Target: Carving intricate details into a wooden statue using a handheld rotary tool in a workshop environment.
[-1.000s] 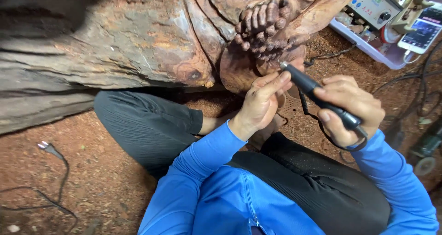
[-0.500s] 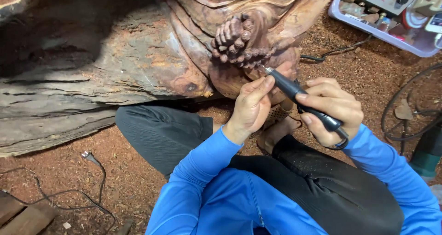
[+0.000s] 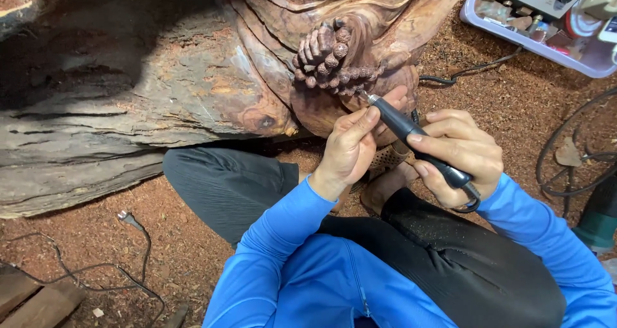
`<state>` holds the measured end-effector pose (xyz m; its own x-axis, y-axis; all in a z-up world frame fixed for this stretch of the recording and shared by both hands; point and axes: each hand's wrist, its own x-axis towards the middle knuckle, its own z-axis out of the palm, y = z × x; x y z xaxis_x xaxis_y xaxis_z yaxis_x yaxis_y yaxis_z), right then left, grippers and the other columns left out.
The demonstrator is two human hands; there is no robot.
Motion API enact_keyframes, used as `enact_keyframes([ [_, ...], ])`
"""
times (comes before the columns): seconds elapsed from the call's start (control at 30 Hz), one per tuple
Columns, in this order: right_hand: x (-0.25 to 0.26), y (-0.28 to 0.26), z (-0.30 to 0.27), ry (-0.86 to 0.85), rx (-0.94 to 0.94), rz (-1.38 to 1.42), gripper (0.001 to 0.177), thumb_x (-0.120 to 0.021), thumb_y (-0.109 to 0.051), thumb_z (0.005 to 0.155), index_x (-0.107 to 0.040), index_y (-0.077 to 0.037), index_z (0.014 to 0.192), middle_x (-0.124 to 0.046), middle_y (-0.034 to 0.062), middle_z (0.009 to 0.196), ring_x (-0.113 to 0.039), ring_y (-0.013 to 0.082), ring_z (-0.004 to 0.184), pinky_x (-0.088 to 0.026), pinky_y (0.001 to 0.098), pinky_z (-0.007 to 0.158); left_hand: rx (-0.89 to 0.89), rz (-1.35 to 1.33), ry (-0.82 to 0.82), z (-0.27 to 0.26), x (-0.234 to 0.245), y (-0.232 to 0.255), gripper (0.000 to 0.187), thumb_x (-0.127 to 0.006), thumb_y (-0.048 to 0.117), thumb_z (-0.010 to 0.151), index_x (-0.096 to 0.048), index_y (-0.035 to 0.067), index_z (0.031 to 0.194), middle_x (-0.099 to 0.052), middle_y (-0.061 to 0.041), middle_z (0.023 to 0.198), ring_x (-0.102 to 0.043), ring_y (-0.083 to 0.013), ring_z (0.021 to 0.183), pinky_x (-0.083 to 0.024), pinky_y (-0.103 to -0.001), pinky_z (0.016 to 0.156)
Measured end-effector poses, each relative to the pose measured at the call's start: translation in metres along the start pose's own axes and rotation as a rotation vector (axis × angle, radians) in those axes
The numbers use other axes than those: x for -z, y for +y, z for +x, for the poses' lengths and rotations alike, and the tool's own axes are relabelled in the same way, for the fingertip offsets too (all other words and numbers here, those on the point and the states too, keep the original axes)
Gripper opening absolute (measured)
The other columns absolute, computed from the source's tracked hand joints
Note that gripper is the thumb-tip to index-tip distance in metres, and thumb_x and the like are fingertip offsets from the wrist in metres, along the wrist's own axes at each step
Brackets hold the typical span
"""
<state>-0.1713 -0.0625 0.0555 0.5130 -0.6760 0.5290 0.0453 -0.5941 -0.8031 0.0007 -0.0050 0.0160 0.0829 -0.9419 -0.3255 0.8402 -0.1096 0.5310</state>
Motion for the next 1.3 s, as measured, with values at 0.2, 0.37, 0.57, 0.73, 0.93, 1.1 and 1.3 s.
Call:
enact_keyframes([
  [0.2,0.0,0.001,0.0,-0.006,-0.007,-0.001,0.03,-0.068,-0.015,0.089,-0.077,0.008,0.106,-0.072,0.0208,0.081,-0.069,0.0317,0.075,-0.05,0.053,0.097,-0.01,-0.033,-0.004,0.003,0.005,-0.006,0.031,-0.061,0.015,0.108,-0.069,-0.011,0.123,-0.053,-0.031,0.145,-0.048,-0.0426,0.139,-0.043,-0.043,0.115],
  [0.37,0.0,0.0,0.002,-0.003,-0.004,-0.005,0.029,-0.068,-0.015,0.088,-0.077,0.007,0.105,-0.072,0.0203,0.08,-0.07,0.0322,0.075,-0.05,0.0529,0.097,0.0,-0.046,0.004,0.002,0.003,-0.004,0.032,-0.061,0.014,0.107,-0.069,-0.012,0.123,-0.053,-0.031,0.145,-0.048,-0.0428,0.138,-0.043,-0.044,0.115],
  [0.57,0.001,0.002,0.002,-0.001,-0.008,-0.002,0.029,-0.068,-0.015,0.089,-0.077,0.007,0.105,-0.072,0.0206,0.081,-0.07,0.0318,0.076,-0.05,0.0524,0.097,-0.009,-0.028,-0.002,0.003,0.001,-0.002,0.031,-0.06,0.014,0.108,-0.069,-0.012,0.123,-0.053,-0.031,0.145,-0.049,-0.0422,0.138,-0.043,-0.044,0.117],
  [0.73,0.001,0.002,0.002,0.001,0.001,0.0,0.029,-0.068,-0.015,0.088,-0.077,0.007,0.105,-0.072,0.0214,0.079,-0.069,0.0314,0.075,-0.05,0.0529,0.097,-0.007,-0.031,-0.001,0.003,-0.001,-0.002,0.031,-0.06,0.014,0.108,-0.069,-0.011,0.123,-0.053,-0.031,0.146,-0.049,-0.0423,0.138,-0.042,-0.045,0.117],
  [0.93,0.004,-0.001,0.001,-0.012,-0.016,0.004,0.029,-0.068,-0.014,0.087,-0.077,0.008,0.105,-0.072,0.0214,0.081,-0.07,0.0326,0.076,-0.05,0.0539,0.098,-0.003,-0.034,0.008,0.002,0.002,0.001,0.029,-0.06,0.013,0.108,-0.07,-0.01,0.123,-0.054,-0.03,0.146,-0.051,-0.0416,0.137,-0.044,-0.044,0.115],
  [1.1,0.01,-0.002,-0.007,-0.044,-0.179,-0.009,0.031,-0.067,-0.008,0.076,-0.069,0.01,0.101,-0.07,0.0201,0.086,-0.065,0.028,0.078,-0.051,0.0513,0.107,0.163,-0.059,-0.097,0.004,0.009,0.004,0.034,-0.056,0.016,0.111,-0.062,-0.009,0.133,-0.044,-0.023,0.159,-0.046,-0.0321,0.144,-0.041,-0.042,0.122],
  [1.3,0.008,0.037,-0.059,0.131,-0.284,0.297,0.036,-0.065,-0.008,0.08,-0.063,0.01,0.112,-0.068,0.0231,0.102,-0.067,0.0298,0.096,-0.049,0.0567,0.122,0.142,0.007,-0.038,0.005,0.0,-0.002,0.029,-0.058,0.008,0.109,-0.063,-0.008,0.132,-0.048,-0.025,0.154,-0.047,-0.0365,0.144,-0.036,-0.043,0.126],
])
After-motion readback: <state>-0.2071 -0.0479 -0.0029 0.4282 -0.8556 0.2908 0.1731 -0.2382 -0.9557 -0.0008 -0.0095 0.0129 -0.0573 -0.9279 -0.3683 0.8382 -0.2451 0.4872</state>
